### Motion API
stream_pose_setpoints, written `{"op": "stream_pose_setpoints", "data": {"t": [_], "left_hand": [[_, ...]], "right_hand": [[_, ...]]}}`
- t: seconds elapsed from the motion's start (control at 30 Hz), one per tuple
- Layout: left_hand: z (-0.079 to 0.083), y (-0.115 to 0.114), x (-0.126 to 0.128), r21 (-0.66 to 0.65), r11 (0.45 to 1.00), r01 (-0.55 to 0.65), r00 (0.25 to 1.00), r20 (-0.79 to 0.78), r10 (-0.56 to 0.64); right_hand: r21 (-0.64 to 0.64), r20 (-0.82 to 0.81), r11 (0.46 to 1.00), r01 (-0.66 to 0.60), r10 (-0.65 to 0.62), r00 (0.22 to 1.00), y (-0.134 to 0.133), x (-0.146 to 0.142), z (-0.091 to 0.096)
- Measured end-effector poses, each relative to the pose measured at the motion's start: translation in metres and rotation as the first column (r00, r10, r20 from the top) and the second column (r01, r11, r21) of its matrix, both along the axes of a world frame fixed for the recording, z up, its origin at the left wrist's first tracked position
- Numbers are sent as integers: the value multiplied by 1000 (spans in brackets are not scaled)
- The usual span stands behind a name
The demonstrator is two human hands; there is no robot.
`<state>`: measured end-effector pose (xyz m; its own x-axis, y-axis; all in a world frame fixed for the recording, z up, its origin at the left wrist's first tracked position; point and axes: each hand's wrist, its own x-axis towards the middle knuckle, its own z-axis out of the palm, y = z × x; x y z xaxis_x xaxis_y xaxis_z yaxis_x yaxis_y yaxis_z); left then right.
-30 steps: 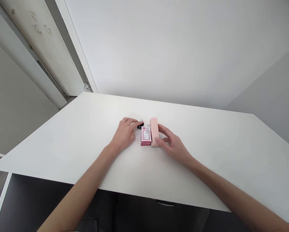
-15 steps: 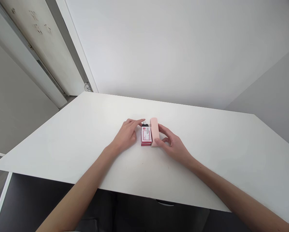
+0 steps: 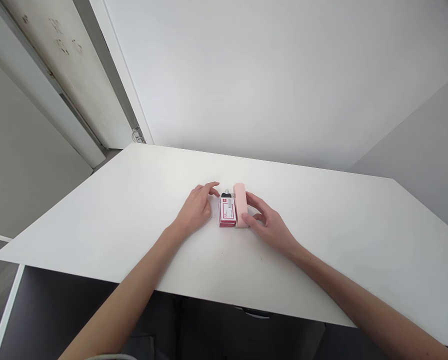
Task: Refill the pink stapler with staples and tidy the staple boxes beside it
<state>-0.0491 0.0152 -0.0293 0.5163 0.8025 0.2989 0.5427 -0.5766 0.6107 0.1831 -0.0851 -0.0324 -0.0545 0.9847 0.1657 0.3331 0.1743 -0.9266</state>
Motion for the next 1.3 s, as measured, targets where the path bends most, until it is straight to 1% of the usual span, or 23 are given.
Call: {"op": "stream_pose_setpoints", "data": {"t": [0.1,0.23,0.3,0.4,0.47,0.5,0.57,0.6,0.63,0.67,0.7,0.73,0.8,0.83,0.87,0.93,1.0,1.07,1.2,1.3], "left_hand": [[0,1,0,-25,998,-65,997,52,66],[-2,5,-3,-140,976,-165,966,179,189],[-4,8,-7,-193,963,-190,939,249,236],[-6,12,-14,-232,953,-194,911,317,263],[-6,13,-22,-239,954,-180,914,318,252],[-6,13,-26,-238,956,-173,920,307,243],[-5,15,-39,-222,960,-171,936,267,229],[-4,16,-47,-209,961,-180,942,246,230],[-3,18,-56,-194,961,-195,945,226,237],[-3,20,-66,-181,960,-214,945,210,250],[-3,22,-76,-173,955,-241,941,199,274],[-2,24,-86,-172,949,-264,935,196,295],[-2,28,-104,-198,938,-285,923,207,324],[-2,29,-111,-208,936,-282,919,221,326],[-2,30,-117,-212,934,-289,913,233,335],[-2,29,-123,-208,928,-309,902,247,355],[-2,27,-125,-199,922,-333,893,248,376],[-1,24,-124,-193,917,-349,886,251,390],[2,21,-122,-195,903,-382,865,269,424],[4,18,-122,-207,903,-376,867,265,422]], "right_hand": [[-17,-33,999,42,-42,999,0,2,-3],[5,-78,995,103,-102,992,2,4,-9],[29,-88,990,138,-135,987,3,5,-11],[63,-75,975,212,-207,975,3,5,-11],[110,-41,955,276,-273,961,0,3,-8],[157,-17,939,306,-307,952,-3,2,-7],[297,37,897,328,-354,935,-12,-5,-3],[371,66,877,306,-354,933,-18,-9,-1],[432,98,865,257,-328,940,-25,-15,1],[469,135,864,183,-275,952,-32,-22,3],[472,180,877,87,-192,965,-39,-30,5],[453,232,891,-32,-83,969,-46,-40,7],[397,319,886,-241,113,941,-55,-63,10],[369,347,874,-315,185,920,-57,-76,11],[347,355,870,-350,224,908,-57,-89,11],[275,378,898,-345,229,897,-48,-114,10],[177,426,949,-262,166,889,-31,-136,6],[99,497,975,-197,123,859,-7,-153,2],[44,561,998,-52,19,828,42,-170,-6],[37,582,997,66,-75,809,65,-173,-11]]}}
